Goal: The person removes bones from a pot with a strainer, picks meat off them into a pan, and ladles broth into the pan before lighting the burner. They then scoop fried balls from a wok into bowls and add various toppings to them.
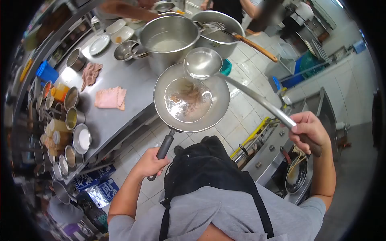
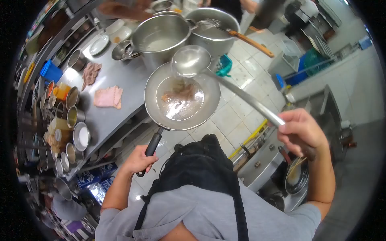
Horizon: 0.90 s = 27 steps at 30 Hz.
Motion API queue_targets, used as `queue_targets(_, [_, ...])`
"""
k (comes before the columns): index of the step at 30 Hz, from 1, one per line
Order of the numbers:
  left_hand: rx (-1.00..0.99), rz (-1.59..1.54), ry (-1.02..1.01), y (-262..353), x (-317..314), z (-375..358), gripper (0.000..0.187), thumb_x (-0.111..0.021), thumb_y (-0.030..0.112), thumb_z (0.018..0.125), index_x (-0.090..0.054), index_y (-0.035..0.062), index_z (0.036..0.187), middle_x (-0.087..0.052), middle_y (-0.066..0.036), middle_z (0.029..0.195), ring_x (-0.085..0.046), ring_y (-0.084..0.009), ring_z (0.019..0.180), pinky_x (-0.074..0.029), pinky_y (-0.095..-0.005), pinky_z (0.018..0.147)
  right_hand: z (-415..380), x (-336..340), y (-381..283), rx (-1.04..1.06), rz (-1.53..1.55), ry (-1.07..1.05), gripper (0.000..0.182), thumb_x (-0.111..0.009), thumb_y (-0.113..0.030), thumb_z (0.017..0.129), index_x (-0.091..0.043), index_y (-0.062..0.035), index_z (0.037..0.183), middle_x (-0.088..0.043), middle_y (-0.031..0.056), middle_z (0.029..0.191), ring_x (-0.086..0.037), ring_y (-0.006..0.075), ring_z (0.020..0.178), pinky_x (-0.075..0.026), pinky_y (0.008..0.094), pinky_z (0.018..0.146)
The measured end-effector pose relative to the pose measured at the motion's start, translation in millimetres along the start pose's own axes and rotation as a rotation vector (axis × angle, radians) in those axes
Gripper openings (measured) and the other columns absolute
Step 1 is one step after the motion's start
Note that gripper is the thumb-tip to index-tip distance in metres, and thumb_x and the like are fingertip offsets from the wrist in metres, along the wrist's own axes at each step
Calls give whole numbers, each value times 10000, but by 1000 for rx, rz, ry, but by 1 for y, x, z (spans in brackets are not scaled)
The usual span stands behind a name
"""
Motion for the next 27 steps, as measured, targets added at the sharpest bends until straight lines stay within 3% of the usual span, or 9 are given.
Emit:
queue_targets(5, [15, 114, -118, 27, -27, 42, 141, -664, 37, 855, -532, 20, 806, -547, -32, 579, -539, -112, 424, -426, -280, 392, -24, 29, 44, -40, -184, 207, 197, -609, 15, 816, -644, 113, 982, -572, 83, 584, -447, 98, 335, -331, 225, 316])
queue_targets(8, [23, 181, -210, 45, -53, 74, 135, -659, 46, 862, -533, 20, 820, -554, -39, 585, -540, -117, 429, -430, -287, 399, -46, 62, 63, -79, -293, 289, 224, -630, -4, 812, -649, 87, 1016, -613, 78, 657, -558, 126, 450, -415, 278, 401])
queue_targets(10, [31, 226, -272, 56, -74, 97, 132, -661, 40, 861, -534, 22, 830, -550, -41, 588, -536, -126, 426, -437, -296, 401, -65, 76, 55, 180, -881, 404, 262, -645, -30, 801, -646, 37, 1054, -629, 136, 692, -638, 223, 571, -470, 351, 531])
queue_targets(11, [32, 254, -299, 63, -85, 110, 132, -661, 40, 861, -534, 22, 830, -550, -41, 588, -536, -126, 426, -437, -296, 401, -73, 87, 58, 166, -856, 433, 262, -645, -30, 801, -646, 37, 1054, -629, 136, 692, -638, 223, 571, -470, 351, 531])
queue_targets(14, [24, 327, -383, 80, -120, 154, 147, -672, 44, 864, -530, 27, 828, -545, -39, 586, -538, -128, 430, -436, -292, 402, -106, 113, 55, 254, -1096, 635, 329, -656, -42, 762, -644, -41, 1091, -638, 198, 816, -631, 389, 732, -492, 413, 635])
queue_targets(19, [23, 425, -530, 119, -200, 229, 150, -682, 29, 855, -537, 30, 817, -544, -38, 554, -526, -124, 408, -412, -279, 389, -156, 172, 75, 203, -1071, 882, 419, -648, -22, 740, -646, -47, 1158, -644, 193, 829, -634, 391, 730, -491, 424, 633])
queue_targets(21, [-4, 491, -606, 135, -239, 259, 145, -678, 56, 863, -542, 24, 823, -548, -35, 584, -528, -128, 426, -435, -291, 399, -174, 196, 89, 153, -955, 962, 424, -653, -12, 734, -643, -33, 1157, -640, 195, 831, -623, 388, 717, -494, 403, 635])
queue_targets(23, [-27, 546, -671, 150, -281, 286, 139, -672, 55, 861, -545, 21, 817, -548, -36, 579, -527, -128, 423, -435, -292, 399, -189, 227, 121, 78, -832, 1031, 403, -673, -11, 759, -635, -1, 1160, -671, 165, 837, -645, 305, 669, -500, 373, 630])
queue_targets(27, [-97, 648, -759, 179, -370, 338, 125, -658, 52, 854, -551, 17, 800, -547, -36, 563, -523, -129, 413, -431, -296, 397, -204, 264, 162, 72, -149, 1110, 393, -678, 5, 829, -594, 53, 1211, -690, 77, 902, -610, 112, 674, -496, 297, 578])
Point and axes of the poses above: each hand's wrist, its own z-axis towards the middle knuckle, its own x-axis out of the back of the hand, y = z × x, the point moved 6 cm from there along z, towards the middle knuckle
